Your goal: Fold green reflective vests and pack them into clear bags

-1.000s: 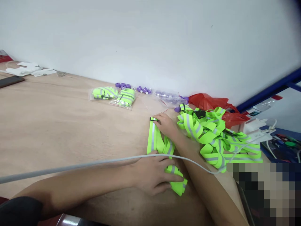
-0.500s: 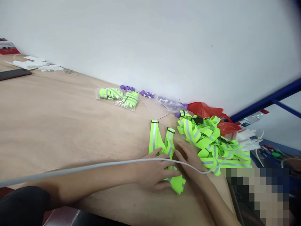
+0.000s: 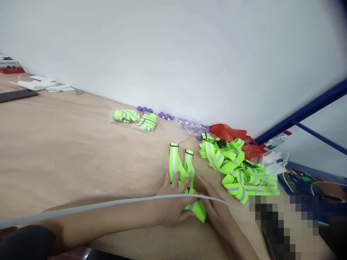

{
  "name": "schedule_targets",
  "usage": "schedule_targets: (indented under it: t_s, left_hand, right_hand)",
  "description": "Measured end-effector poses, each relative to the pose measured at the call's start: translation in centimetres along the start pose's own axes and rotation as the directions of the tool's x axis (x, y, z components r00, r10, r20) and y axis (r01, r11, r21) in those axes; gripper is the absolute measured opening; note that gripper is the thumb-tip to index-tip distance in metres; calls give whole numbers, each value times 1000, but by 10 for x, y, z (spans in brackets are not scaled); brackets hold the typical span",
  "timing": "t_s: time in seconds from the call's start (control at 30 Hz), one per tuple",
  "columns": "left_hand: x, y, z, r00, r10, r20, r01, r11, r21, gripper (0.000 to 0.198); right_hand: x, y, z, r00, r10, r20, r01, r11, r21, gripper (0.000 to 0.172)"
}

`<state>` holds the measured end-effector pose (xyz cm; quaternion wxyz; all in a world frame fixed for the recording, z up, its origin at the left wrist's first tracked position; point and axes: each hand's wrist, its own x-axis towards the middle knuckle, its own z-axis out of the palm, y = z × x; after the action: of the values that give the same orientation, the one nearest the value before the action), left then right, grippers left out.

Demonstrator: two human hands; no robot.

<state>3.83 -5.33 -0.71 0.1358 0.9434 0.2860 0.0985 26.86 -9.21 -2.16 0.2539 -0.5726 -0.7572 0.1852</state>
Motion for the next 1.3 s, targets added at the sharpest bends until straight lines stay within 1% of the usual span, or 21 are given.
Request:
schedule_targets:
  t_s: [0.07,0.13,0.2,0.3,0.37,0.5,0.63,0.7,0.8,0.87,0.97,1.03,1.07,1.13,1.17,1.23,1.3]
  left_hand:
    - [0,0,-2,1000,12,2,-12,1000,3,60]
    - [0,0,-3,1000,28,1,-28,1000,11,60]
    - [1,-2,-3,999,48,-9,-47,999,9,63]
    - [4,-10,-3,995,81,-58,-83,996,-35,71]
    - [6,-18,-4,989,128,-77,-134,988,-72,68]
    - [6,-33,-9,969,242,-54,-247,964,-95,48]
    - [3,-41,-17,942,331,-50,-335,932,-138,31]
    - [1,-44,-21,942,334,-46,-336,924,-183,31]
    - [0,-47,-22,951,307,-25,-303,918,-255,43]
    - [-1,-48,-20,956,294,-23,-288,914,-287,49]
    - [-3,-49,-16,959,284,-22,-277,912,-301,56]
    - [-2,-48,-14,955,294,-35,-291,906,-308,59]
    - [-2,-48,-14,952,303,-48,-302,900,-315,57]
    - [-2,-47,-16,949,309,-62,-312,893,-324,48]
    - [-2,-46,-18,952,301,-54,-302,895,-328,44]
    - [-2,-44,-21,963,268,-15,-257,906,-337,42]
    - [-3,-42,-24,972,235,17,-214,911,-353,40]
  right_hand:
    - [-17,-2,5,997,-48,61,52,996,-68,67]
    - [-28,-1,11,992,-87,89,100,984,-146,80]
    - [-32,1,15,986,-122,112,144,966,-217,92]
    - [-29,4,18,974,-141,178,188,940,-283,99]
    - [-25,4,17,967,-141,211,202,933,-299,100]
    - [-20,3,13,960,-156,234,224,928,-298,101]
    - [-13,1,8,947,-150,284,234,928,-289,98]
    - [-9,-1,5,942,-145,303,234,930,-282,92]
    - [-4,-4,6,946,-133,297,215,940,-265,85]
    - [-2,-5,10,950,-126,286,194,955,-223,84]
    - [-2,-6,19,960,-132,246,164,980,-112,84]
    - [-2,-9,25,974,-128,185,132,991,-8,79]
    - [-3,-12,27,986,-102,135,95,994,55,75]
    - [-2,-19,33,1000,13,18,-16,975,220,62]
    - [-1,-23,35,995,93,-35,-77,946,316,56]
    - [3,-31,40,964,242,-108,-159,854,496,48]
    - [8,-36,44,935,322,-150,-167,772,613,46]
